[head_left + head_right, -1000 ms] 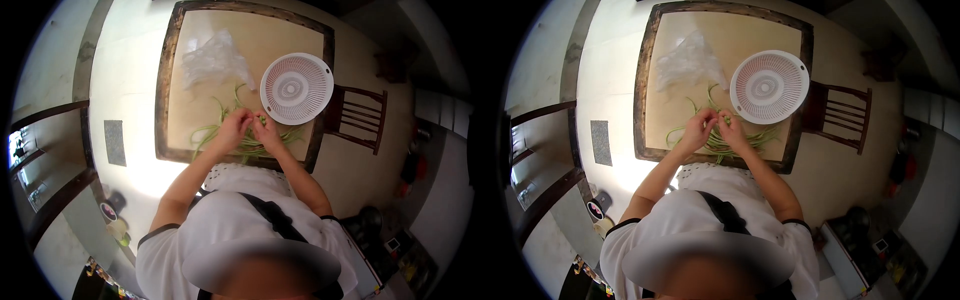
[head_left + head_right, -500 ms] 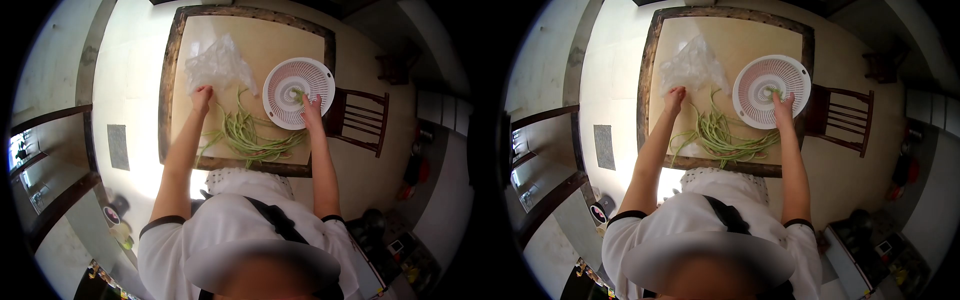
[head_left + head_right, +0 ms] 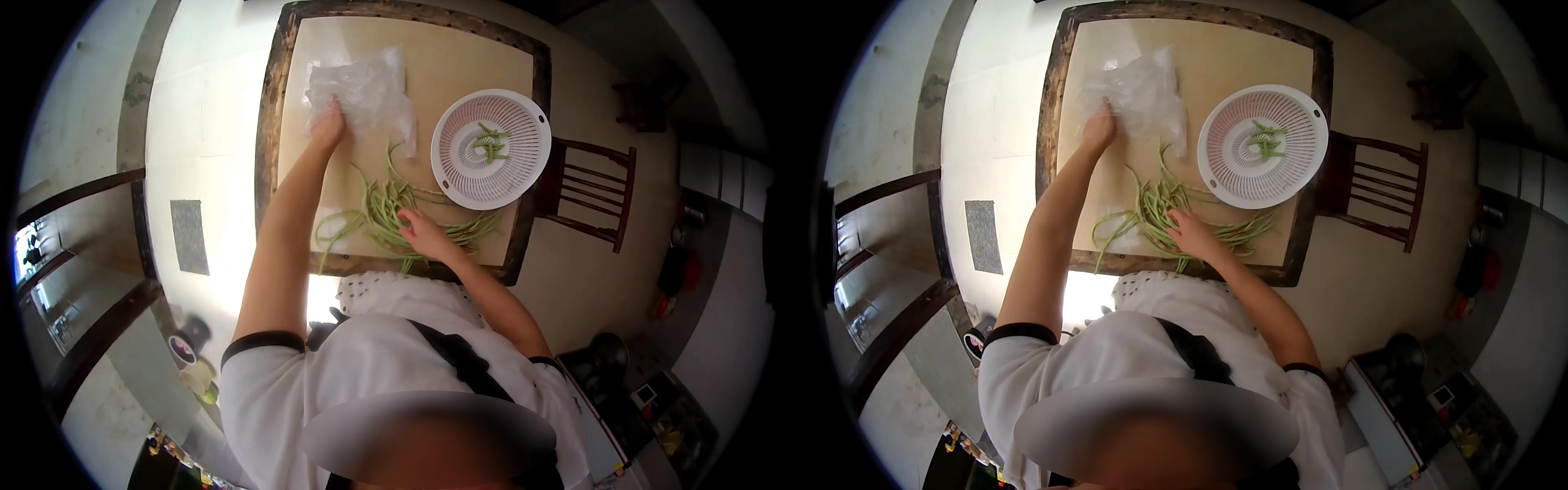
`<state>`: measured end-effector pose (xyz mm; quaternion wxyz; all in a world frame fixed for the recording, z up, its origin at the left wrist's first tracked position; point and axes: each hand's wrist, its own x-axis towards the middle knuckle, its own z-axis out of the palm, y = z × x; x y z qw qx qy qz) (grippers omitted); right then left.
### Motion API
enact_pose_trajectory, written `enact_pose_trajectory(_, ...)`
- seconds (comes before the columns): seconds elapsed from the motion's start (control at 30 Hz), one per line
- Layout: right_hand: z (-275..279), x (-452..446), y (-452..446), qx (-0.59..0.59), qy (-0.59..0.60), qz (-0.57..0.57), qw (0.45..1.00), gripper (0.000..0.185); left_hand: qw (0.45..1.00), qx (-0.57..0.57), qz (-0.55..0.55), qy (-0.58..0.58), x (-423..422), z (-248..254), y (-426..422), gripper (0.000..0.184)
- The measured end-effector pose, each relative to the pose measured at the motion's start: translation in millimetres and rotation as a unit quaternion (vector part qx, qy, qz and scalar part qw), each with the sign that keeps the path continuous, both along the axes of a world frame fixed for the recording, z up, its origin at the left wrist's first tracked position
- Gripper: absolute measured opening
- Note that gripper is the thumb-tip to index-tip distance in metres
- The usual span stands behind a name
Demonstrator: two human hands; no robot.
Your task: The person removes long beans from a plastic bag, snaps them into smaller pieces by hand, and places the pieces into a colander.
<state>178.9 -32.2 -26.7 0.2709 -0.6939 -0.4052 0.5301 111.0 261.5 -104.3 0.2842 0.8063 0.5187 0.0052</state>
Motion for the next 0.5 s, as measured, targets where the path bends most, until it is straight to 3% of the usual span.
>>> enact_pose_trajectory(0.07, -11, -3, -7, 0.039, -0.058, 0.015, 0.997, 0.031, 1.0, 0.003, 0.009, -0.022, -17, -39, -3, 0.034)
enact_pose_trajectory(0.13, -14, 1, -11, -0.002, -0.075, -0.044, 0.996, 0.033, 0.987, 0.067, -0.13, 0.06, -31, -54, -8, 0.039)
enact_pose_trajectory(0.17, -20, 5, -12, -0.004, -0.074, -0.045, 0.996, 0.033, 0.987, 0.065, -0.132, 0.061, -34, -61, -9, 0.039)
enact_pose_trajectory(0.23, -35, 15, -16, -0.014, -0.188, -0.089, 0.978, 0.033, 0.994, -0.09, -0.025, 0.064, -37, -43, -18, 0.042)
enact_pose_trajectory(0.27, -41, 20, -16, -0.015, -0.187, -0.09, 0.978, 0.033, 0.993, -0.09, -0.025, 0.065, -41, -31, -22, 0.042)
enact_pose_trajectory(0.33, -52, 28, -14, 0.021, -0.256, -0.116, 0.96, 0.034, 0.959, -0.063, -0.196, 0.193, -52, -9, -32, 0.039)
enact_pose_trajectory(0.37, -69, 29, -15, 0.062, -0.31, -0.119, 0.941, 0.03, 0.959, -0.062, -0.195, 0.194, -62, -8, -41, 0.039)
enact_pose_trajectory(0.4, -74, 32, -12, 0.066, -0.31, -0.119, 0.941, 0.03, 0.981, -0.046, -0.11, 0.151, -72, -8, -50, 0.036)
enact_pose_trajectory(0.43, -79, 35, -10, 0.022, -0.324, -0.086, 0.942, 0.026, 0.994, -0.028, -0.023, 0.105, -79, -8, -54, 0.033)
enact_pose_trajectory(0.5, -77, 33, -7, -0.017, -0.338, -0.053, 0.94, 0.022, 0.986, -0.083, -0.002, 0.145, -88, -4, -53, 0.032)
